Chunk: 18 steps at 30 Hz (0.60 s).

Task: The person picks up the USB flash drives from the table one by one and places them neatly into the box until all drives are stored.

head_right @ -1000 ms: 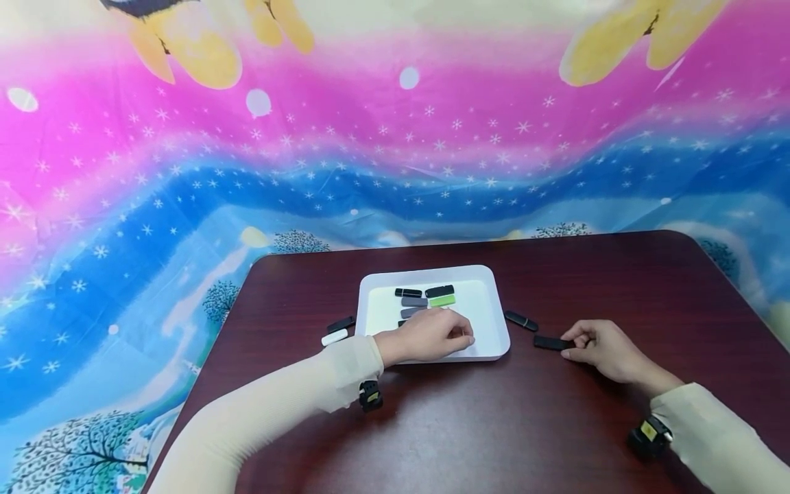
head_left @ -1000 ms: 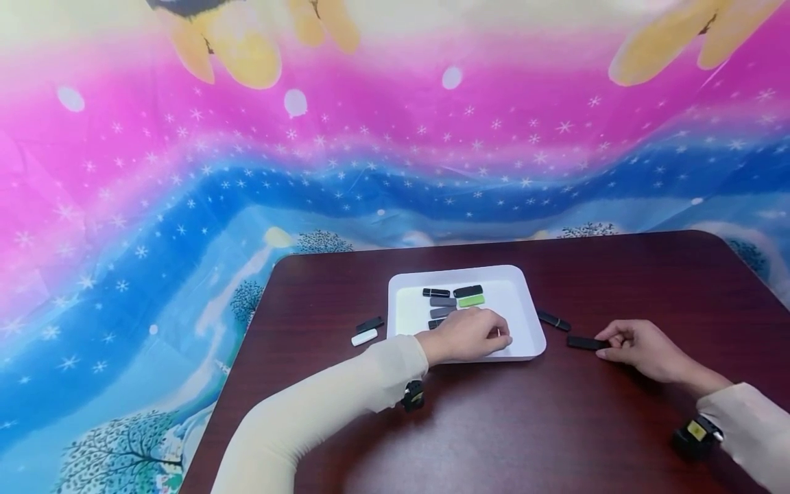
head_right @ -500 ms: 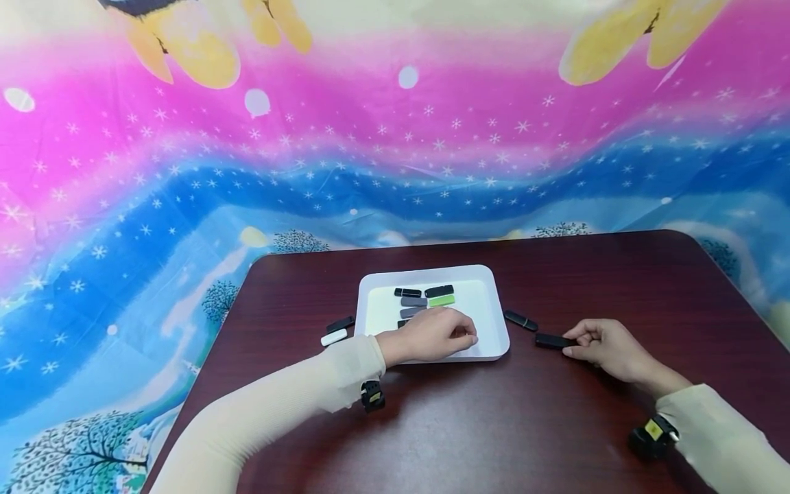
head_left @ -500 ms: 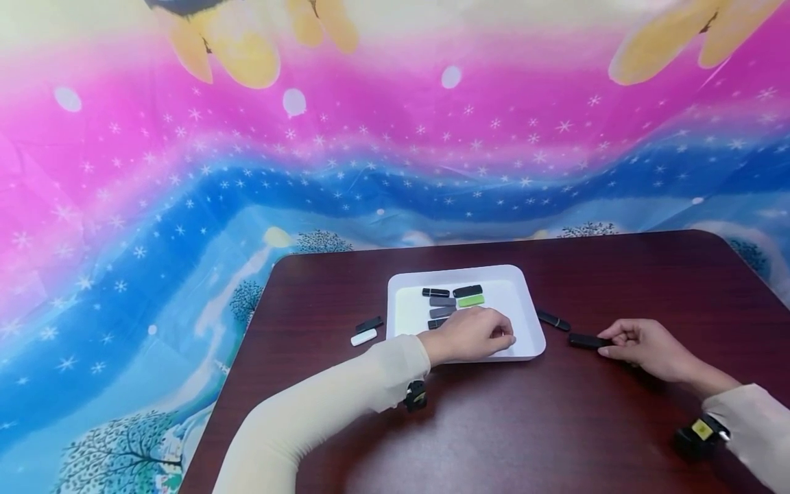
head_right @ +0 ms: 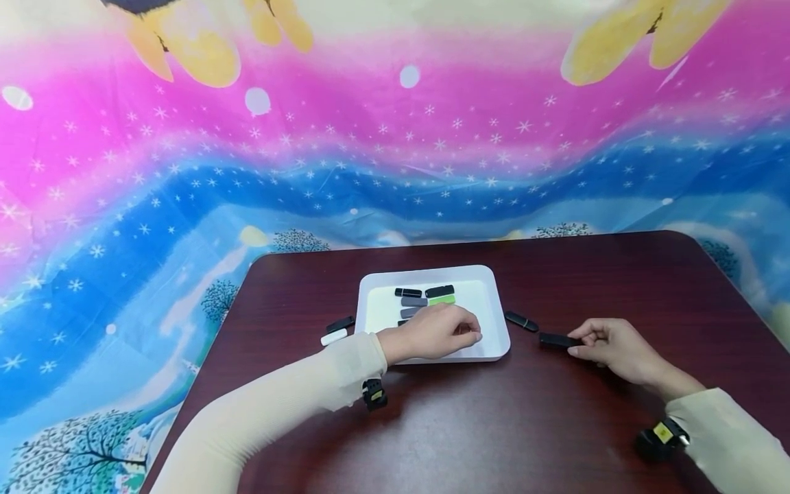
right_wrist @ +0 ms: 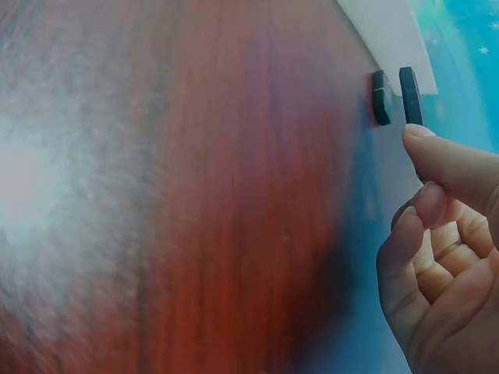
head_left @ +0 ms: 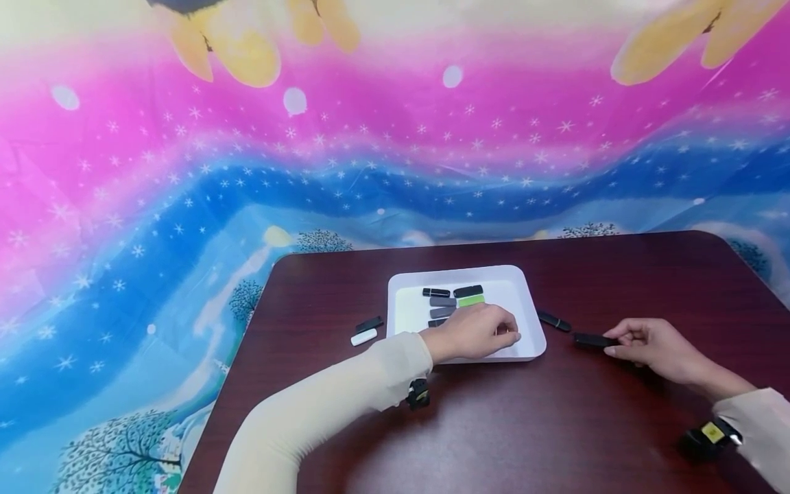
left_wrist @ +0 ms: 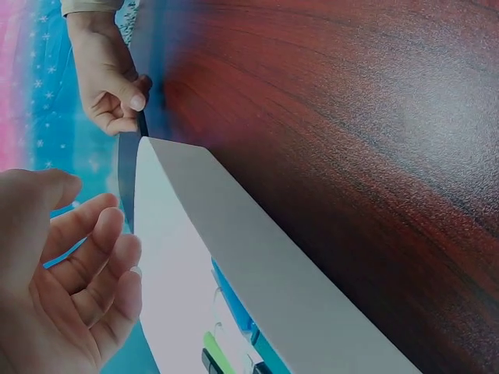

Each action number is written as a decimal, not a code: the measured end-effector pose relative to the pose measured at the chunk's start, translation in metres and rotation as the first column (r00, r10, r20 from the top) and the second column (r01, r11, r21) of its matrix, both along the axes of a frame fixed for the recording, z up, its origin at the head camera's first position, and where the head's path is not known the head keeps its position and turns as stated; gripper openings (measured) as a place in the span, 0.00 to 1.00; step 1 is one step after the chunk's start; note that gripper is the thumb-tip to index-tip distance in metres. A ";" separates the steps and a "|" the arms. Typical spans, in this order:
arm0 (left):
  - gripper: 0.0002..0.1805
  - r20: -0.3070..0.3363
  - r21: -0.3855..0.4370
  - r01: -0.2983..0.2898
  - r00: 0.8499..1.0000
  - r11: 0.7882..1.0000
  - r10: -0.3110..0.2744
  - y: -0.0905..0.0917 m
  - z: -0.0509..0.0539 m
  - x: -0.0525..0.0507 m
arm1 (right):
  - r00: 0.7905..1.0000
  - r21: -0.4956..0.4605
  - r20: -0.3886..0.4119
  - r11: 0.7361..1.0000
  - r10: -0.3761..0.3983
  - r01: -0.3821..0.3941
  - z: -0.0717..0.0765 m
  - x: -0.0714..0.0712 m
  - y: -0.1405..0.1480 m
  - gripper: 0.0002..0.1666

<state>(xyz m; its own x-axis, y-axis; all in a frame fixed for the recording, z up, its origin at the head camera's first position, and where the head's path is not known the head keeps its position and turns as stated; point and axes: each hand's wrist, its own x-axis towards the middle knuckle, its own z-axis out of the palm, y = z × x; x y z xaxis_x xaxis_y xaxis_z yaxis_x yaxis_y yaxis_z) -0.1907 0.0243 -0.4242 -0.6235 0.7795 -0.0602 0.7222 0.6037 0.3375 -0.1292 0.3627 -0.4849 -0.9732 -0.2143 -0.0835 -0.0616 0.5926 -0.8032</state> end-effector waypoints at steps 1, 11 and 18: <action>0.10 -0.001 0.000 0.002 1.000 1.000 -0.002 0.000 0.001 0.000 | 1.000 0.000 -0.011 1.000 -0.002 0.002 0.001 0.000 0.000 0.12; 0.10 0.027 0.011 0.001 1.000 1.000 -0.001 0.002 0.006 -0.002 | 0.998 0.020 -0.061 0.999 -0.026 0.027 0.011 -0.003 0.001 0.11; 0.11 0.039 0.012 -0.008 0.999 1.000 0.007 0.002 0.009 -0.003 | 0.997 0.034 -0.076 0.999 -0.028 0.031 0.019 -0.004 0.001 0.10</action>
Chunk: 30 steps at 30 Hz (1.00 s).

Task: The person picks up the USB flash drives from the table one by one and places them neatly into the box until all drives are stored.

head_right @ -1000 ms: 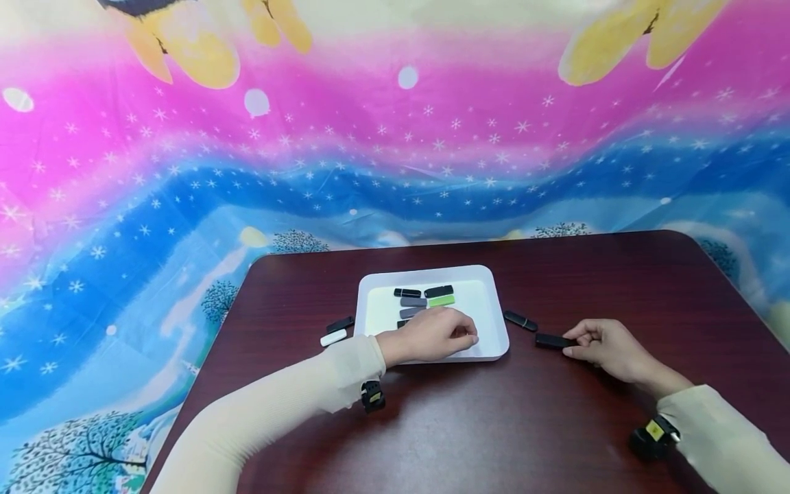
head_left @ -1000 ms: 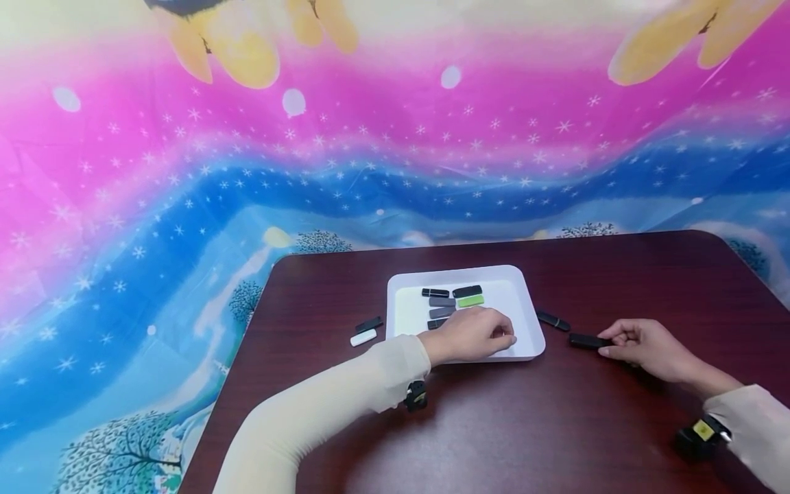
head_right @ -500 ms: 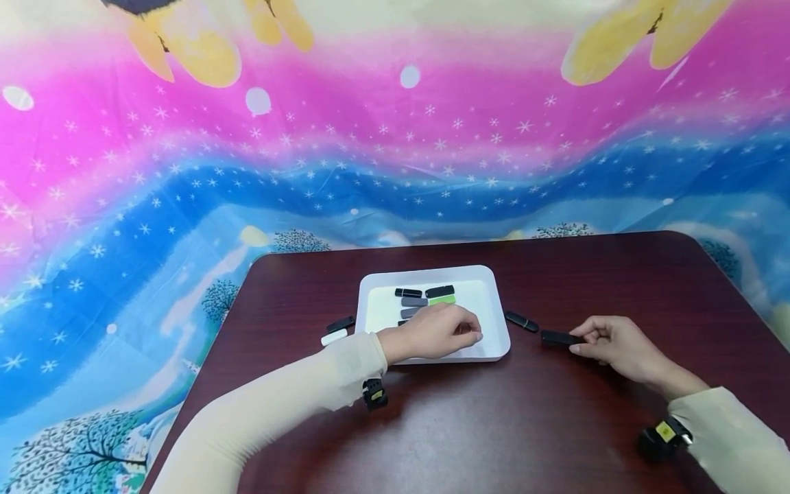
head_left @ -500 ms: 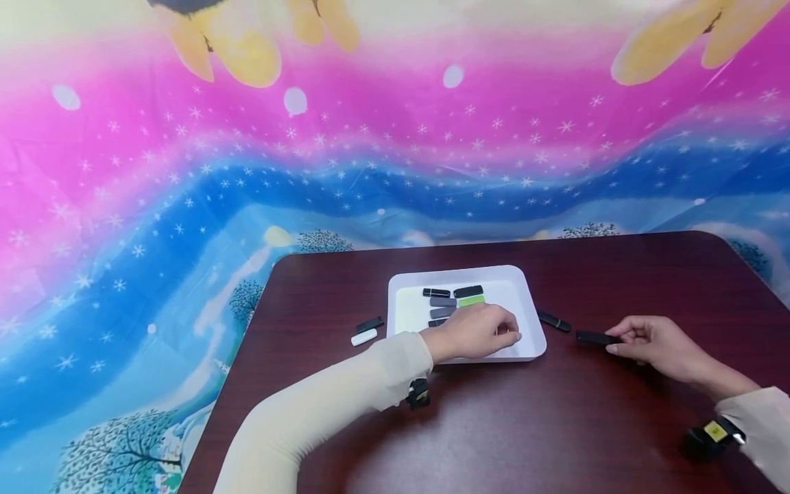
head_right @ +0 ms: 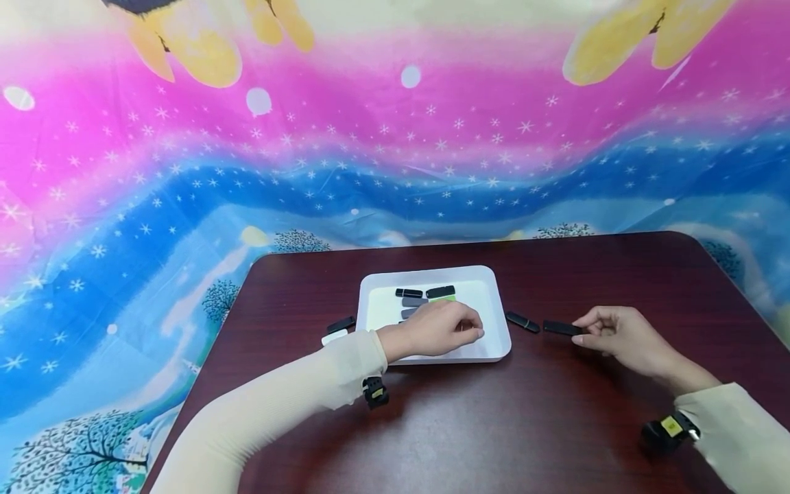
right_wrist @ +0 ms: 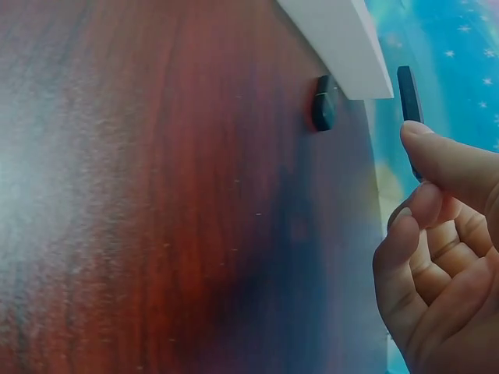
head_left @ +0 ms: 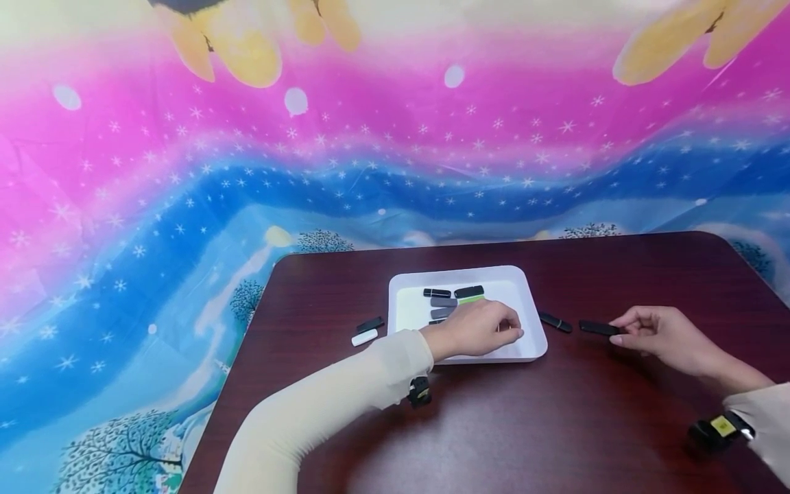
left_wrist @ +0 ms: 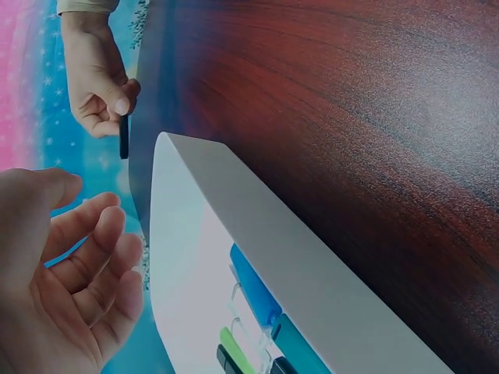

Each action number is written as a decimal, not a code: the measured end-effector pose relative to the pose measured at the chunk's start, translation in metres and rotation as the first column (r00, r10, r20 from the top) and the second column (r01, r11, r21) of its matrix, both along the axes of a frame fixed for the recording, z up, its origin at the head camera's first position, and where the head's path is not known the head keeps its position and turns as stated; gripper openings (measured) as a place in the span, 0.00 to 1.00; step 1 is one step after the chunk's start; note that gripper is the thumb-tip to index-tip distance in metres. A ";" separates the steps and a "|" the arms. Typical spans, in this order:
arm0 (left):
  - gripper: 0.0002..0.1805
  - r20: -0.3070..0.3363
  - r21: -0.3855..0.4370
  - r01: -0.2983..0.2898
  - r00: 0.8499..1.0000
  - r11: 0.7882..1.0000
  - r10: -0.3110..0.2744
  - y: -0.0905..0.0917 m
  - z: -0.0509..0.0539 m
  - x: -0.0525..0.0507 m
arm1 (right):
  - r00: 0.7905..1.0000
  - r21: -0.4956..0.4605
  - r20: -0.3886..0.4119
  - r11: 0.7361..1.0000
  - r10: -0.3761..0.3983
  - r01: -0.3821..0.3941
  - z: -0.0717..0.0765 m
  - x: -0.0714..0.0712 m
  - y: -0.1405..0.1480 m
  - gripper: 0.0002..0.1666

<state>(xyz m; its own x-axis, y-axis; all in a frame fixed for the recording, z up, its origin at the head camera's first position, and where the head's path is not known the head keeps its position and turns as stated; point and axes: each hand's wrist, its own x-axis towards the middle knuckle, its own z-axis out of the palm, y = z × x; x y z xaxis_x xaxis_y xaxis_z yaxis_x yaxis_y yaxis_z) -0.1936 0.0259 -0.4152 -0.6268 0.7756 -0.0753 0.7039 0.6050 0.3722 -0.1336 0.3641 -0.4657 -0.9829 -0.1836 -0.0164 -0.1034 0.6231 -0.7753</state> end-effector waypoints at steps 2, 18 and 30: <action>0.11 -0.002 0.002 -0.001 1.000 1.000 0.001 -0.001 0.001 0.000 | 1.000 0.002 -0.001 1.000 -0.002 0.002 0.003 -0.001 0.000 0.10; 0.12 0.031 0.046 -0.025 0.999 0.999 0.024 -0.013 0.013 -0.004 | 0.998 0.010 -0.060 1.000 0.001 0.000 0.021 -0.003 -0.008 0.09; 0.12 0.058 0.065 -0.072 0.996 0.995 0.068 -0.026 0.020 -0.010 | 0.993 0.016 -0.116 1.000 0.019 -0.017 0.031 -0.007 -0.017 0.09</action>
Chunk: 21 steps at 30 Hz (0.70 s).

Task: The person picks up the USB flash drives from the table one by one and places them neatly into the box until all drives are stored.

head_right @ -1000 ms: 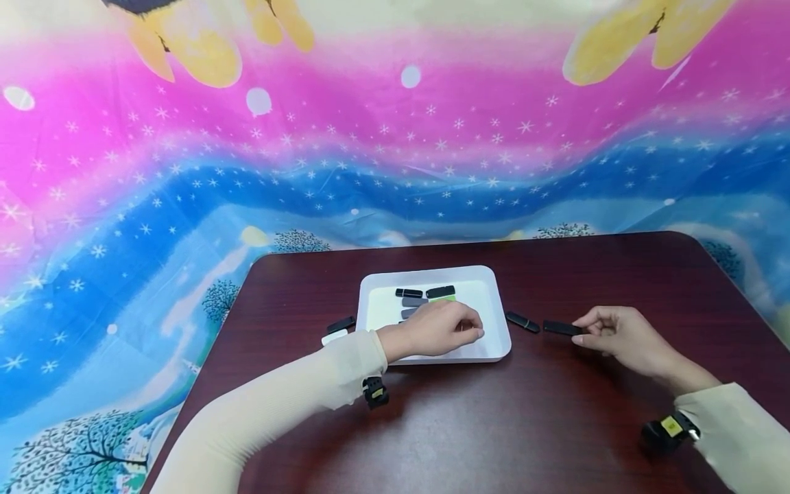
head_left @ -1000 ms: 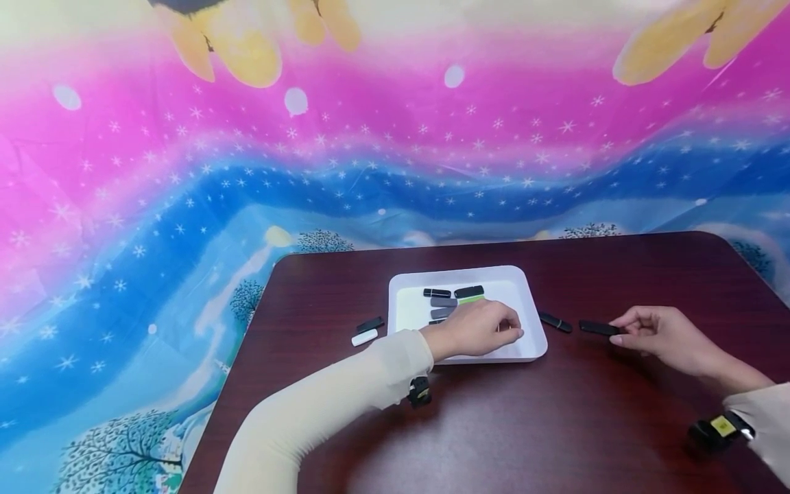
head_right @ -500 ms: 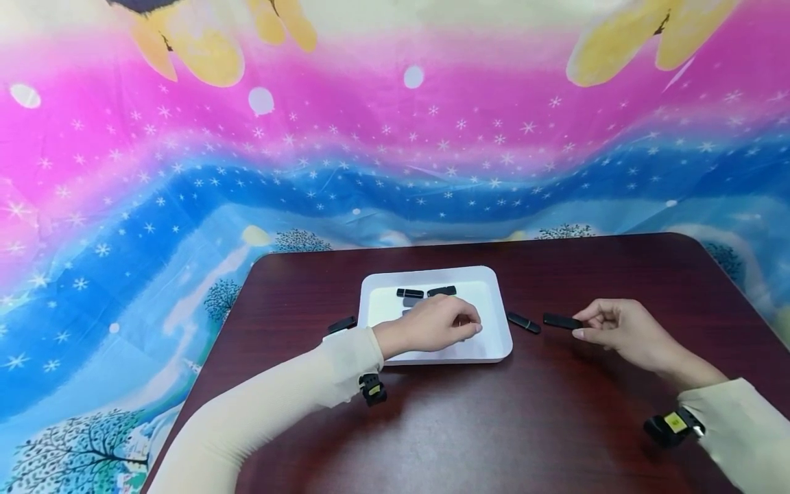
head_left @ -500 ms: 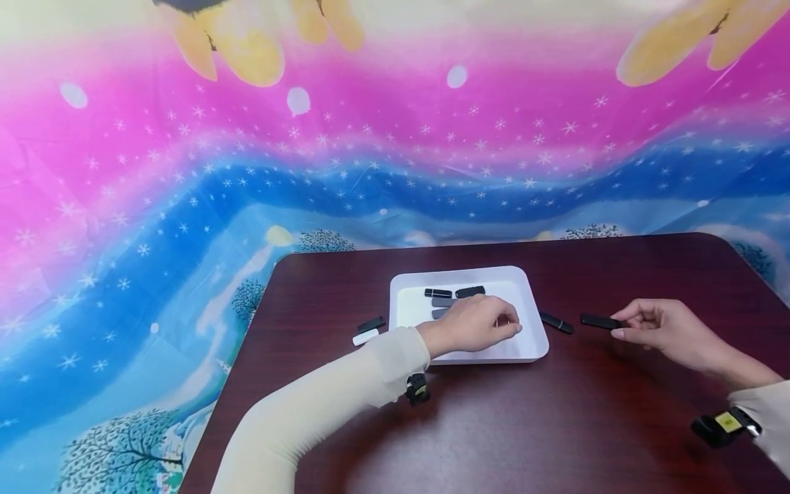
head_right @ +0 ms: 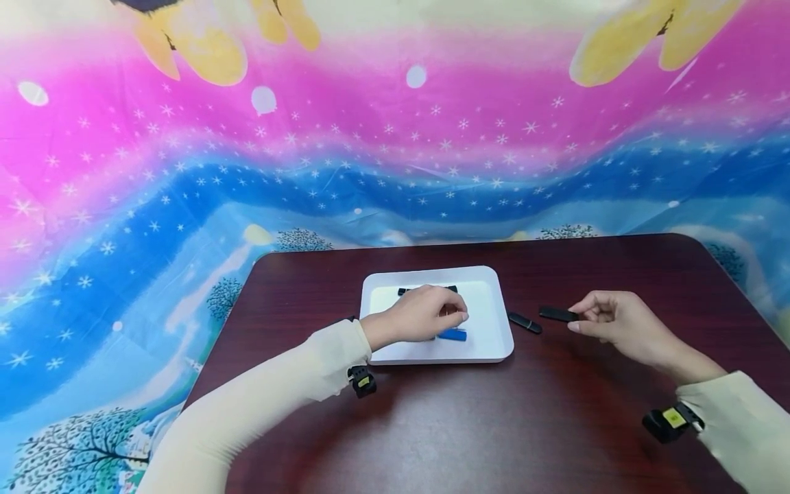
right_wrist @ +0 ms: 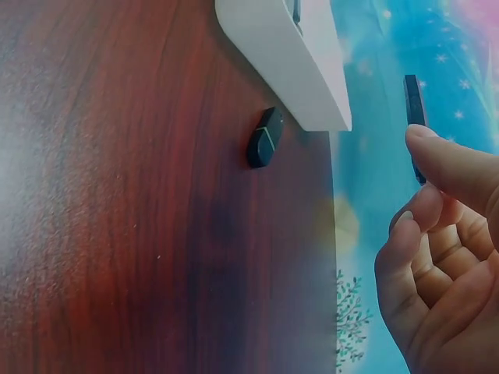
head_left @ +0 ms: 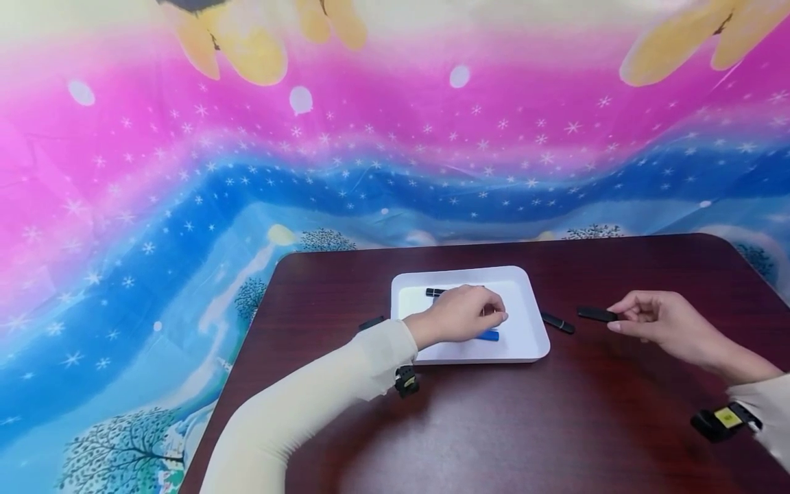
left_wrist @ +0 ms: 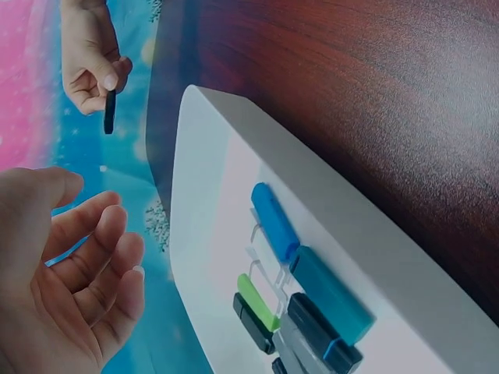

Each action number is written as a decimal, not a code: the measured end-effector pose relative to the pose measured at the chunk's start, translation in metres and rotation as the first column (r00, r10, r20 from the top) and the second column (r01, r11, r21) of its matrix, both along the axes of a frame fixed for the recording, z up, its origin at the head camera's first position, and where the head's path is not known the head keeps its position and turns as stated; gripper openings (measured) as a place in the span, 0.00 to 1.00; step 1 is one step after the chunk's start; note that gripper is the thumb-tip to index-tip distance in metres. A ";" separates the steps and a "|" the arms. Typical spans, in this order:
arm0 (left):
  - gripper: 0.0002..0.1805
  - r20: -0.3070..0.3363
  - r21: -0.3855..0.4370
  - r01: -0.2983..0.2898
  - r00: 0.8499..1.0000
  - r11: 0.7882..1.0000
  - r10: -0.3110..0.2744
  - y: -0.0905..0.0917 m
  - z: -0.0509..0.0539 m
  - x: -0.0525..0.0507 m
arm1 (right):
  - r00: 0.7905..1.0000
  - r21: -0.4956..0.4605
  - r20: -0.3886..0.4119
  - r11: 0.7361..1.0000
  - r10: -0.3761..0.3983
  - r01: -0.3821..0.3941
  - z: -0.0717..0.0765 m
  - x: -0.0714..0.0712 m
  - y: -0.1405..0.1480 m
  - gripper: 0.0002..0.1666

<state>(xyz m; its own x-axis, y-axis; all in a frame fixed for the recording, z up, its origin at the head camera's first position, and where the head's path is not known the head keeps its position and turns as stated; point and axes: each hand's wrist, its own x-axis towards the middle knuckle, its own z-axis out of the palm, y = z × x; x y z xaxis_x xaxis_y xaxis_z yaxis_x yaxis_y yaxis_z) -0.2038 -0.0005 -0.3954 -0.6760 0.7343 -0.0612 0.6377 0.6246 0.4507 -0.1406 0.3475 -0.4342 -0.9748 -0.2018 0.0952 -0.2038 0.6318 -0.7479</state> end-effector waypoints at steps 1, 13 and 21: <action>0.12 0.006 0.003 -0.003 1.000 1.000 0.003 -0.001 0.001 0.000 | 1.000 -0.001 -0.003 1.000 0.005 -0.005 0.001 -0.001 -0.001 0.09; 0.12 -0.036 0.015 -0.012 0.999 1.000 0.013 -0.010 0.007 -0.009 | 0.999 -0.012 -0.027 0.999 0.037 -0.038 0.008 -0.010 -0.016 0.09; 0.13 -0.024 0.027 -0.045 0.999 0.999 0.046 -0.019 0.013 -0.012 | 0.998 -0.034 -0.017 0.997 0.066 -0.066 0.013 -0.017 -0.033 0.09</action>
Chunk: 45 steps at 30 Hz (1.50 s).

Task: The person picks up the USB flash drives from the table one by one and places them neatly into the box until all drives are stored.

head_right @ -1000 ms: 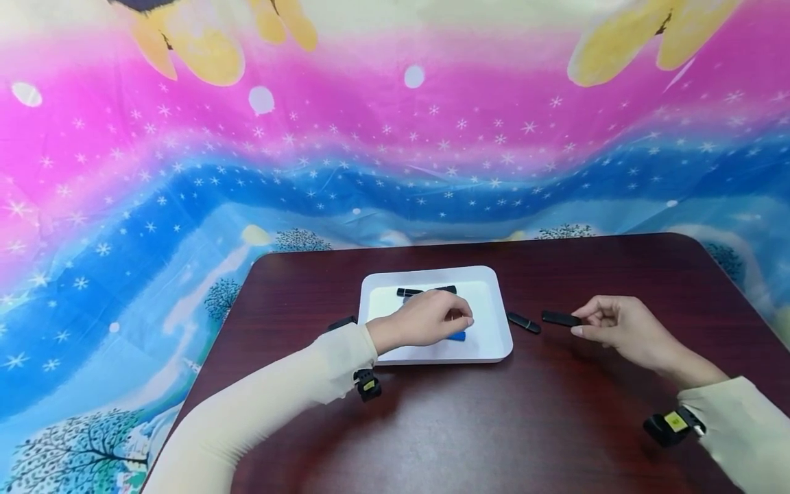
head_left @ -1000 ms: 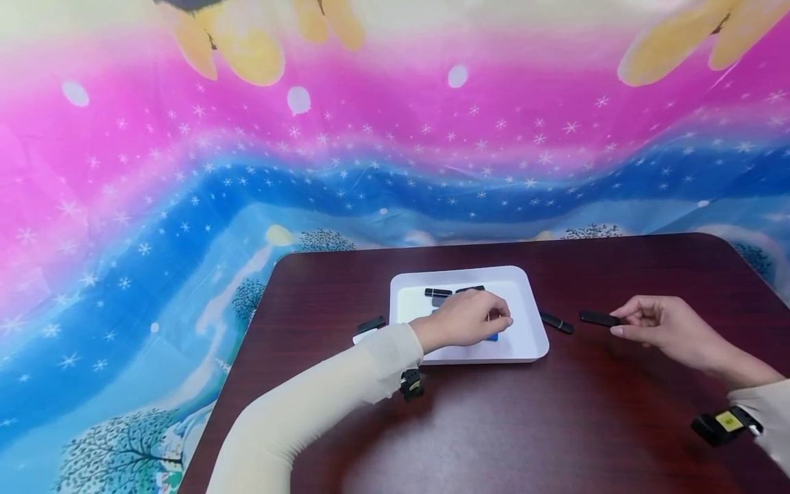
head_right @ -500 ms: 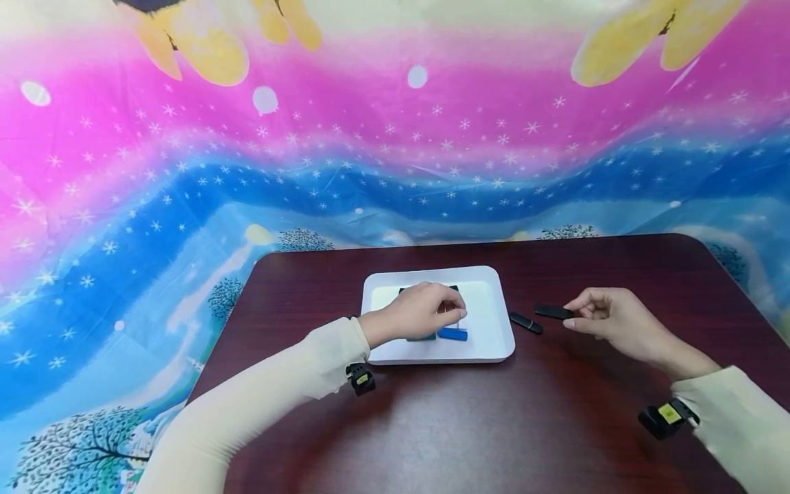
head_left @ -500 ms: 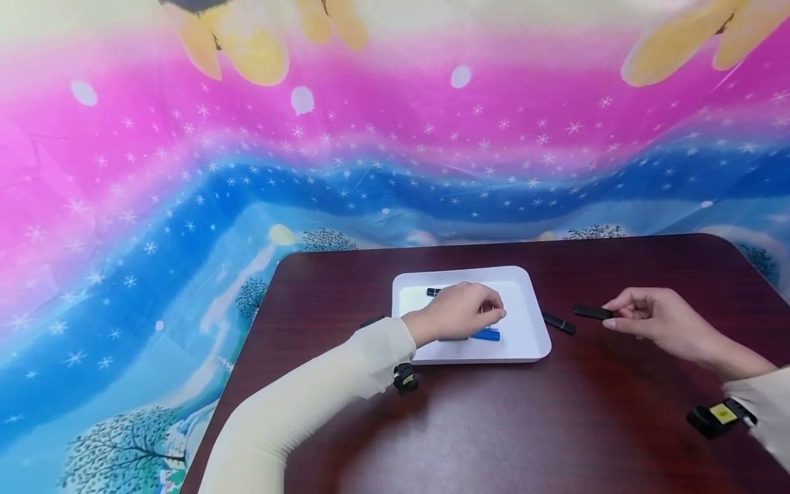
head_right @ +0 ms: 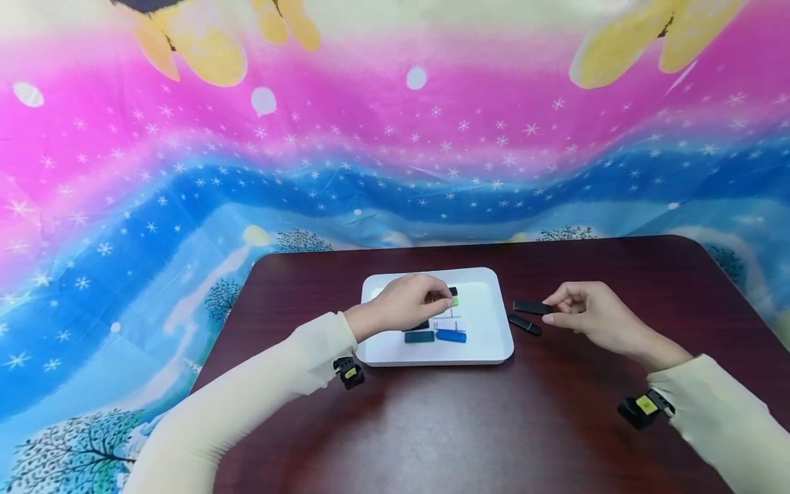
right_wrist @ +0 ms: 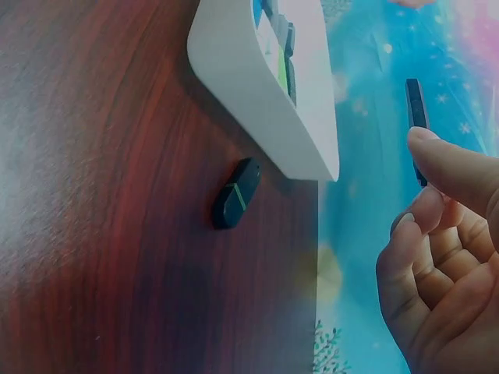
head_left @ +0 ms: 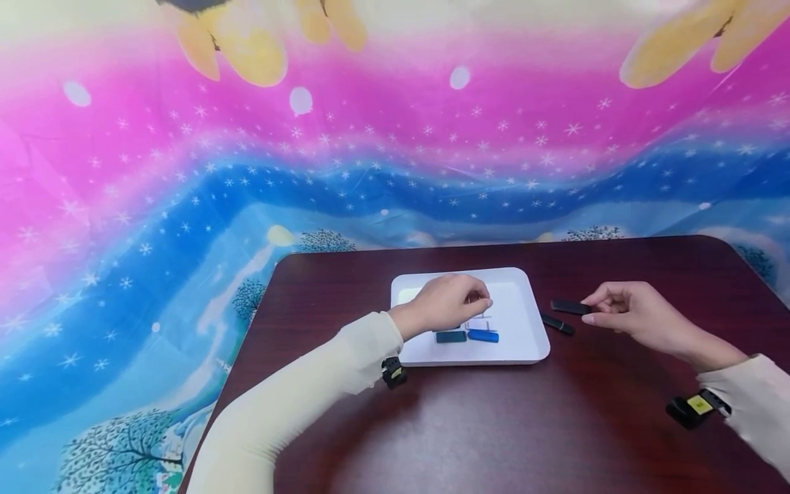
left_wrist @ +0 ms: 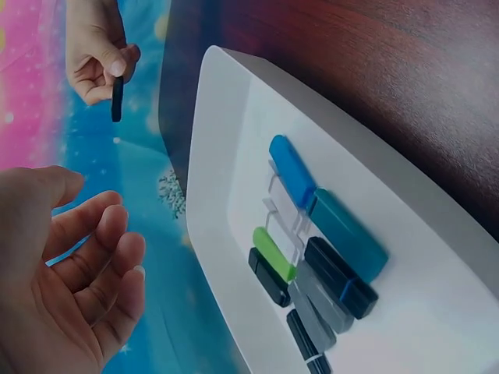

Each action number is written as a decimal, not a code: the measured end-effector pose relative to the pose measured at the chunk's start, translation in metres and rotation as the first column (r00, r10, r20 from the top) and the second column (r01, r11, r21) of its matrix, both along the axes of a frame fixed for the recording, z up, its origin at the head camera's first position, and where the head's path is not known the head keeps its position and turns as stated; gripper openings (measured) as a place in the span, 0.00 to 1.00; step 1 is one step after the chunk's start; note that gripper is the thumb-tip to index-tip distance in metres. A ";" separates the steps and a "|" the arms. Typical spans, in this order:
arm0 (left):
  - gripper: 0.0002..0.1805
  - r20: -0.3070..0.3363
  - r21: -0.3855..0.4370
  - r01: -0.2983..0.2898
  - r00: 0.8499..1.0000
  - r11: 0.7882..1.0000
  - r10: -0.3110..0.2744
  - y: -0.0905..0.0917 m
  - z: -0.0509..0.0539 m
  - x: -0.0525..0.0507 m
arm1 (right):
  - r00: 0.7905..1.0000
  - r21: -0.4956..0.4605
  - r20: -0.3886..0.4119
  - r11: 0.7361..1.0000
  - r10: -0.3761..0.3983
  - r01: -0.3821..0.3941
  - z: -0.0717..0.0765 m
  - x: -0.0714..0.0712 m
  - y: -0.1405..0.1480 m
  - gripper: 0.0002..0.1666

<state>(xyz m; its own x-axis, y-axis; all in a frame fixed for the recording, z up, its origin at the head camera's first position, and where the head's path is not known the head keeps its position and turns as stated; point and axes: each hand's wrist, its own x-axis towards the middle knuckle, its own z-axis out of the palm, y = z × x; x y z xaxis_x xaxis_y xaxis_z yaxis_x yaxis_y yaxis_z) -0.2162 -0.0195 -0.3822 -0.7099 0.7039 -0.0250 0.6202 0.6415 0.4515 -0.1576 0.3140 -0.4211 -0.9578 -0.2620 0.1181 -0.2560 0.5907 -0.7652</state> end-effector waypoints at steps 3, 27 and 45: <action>0.13 0.002 -0.001 -0.009 1.000 1.000 0.009 -0.003 0.000 0.000 | 1.000 0.008 0.006 1.000 0.010 -0.010 0.003 -0.002 -0.006 0.09; 0.12 0.037 -0.007 -0.082 0.996 0.997 0.083 -0.032 -0.006 -0.006 | 0.992 -0.058 0.038 0.991 0.121 -0.119 0.012 -0.012 -0.045 0.07; 0.13 0.047 -0.011 -0.117 0.992 0.993 0.117 -0.048 -0.020 -0.005 | 0.980 -0.056 0.081 0.982 0.184 -0.180 0.014 -0.018 -0.078 0.10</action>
<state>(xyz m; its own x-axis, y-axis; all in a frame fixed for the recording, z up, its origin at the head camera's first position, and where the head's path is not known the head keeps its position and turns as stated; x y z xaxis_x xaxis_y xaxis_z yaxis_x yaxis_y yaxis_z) -0.2211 -0.0674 -0.4027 -0.7852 0.6157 -0.0667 0.5185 0.7124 0.4730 -0.1752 0.2365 -0.4072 -0.9017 -0.4289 0.0549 -0.2886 0.5024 -0.8150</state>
